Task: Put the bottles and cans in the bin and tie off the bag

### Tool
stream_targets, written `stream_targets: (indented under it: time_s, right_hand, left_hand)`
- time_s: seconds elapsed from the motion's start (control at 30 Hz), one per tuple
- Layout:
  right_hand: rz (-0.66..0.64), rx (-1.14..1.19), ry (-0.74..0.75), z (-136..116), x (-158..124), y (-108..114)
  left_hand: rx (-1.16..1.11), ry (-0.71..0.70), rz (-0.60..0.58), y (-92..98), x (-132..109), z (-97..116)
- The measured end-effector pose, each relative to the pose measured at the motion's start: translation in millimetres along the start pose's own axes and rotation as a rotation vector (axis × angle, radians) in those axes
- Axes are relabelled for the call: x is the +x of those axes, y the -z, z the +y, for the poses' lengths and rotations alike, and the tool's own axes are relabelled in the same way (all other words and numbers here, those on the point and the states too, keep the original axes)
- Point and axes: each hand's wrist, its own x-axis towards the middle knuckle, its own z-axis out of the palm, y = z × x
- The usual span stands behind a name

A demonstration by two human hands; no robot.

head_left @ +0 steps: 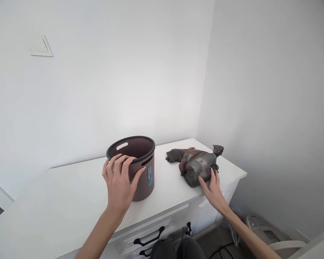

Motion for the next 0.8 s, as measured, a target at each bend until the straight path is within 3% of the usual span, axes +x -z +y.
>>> stream_targets:
  time_s: [0.1, 0.17, 0.23, 0.3, 0.43, 0.6, 0.67, 0.8]
  right_hand:
    - [0.145, -0.04, 0.084, -14, -19, -12]
    - [0.204, -0.09, 0.278, -27, -41, -24]
    - [0.102, -0.133, 0.5, -41, -58, -42]
    - [-0.041, -0.182, 0.61, -55, -62, -67]
    - [-0.127, -0.363, 0.546, -72, -25, -123]
    - [-0.181, -0.569, 0.312, -67, 38, -173]
    - [-0.141, -0.582, 0.238, -63, 54, -184]
    - [-0.09, -0.591, 0.212, -59, 74, -198]
  left_hand:
    - [-0.043, 0.0, -0.038, 1.1, -1, -2]
    - [-0.102, 0.009, -0.06, 2.7, -8, -3]
    - [-0.187, 0.075, -0.072, 4.1, -24, -4]
    - [-0.269, 0.202, -0.082, 4.5, -45, -6]
    - [-0.386, 0.512, -0.202, 1.7, -91, -25]
    - [-0.383, 0.911, -0.376, -3.4, -128, -67]
    - [-0.386, 0.976, -0.395, -5.1, -133, -76]
    - [-0.41, 0.978, -0.47, -7.6, -133, -79]
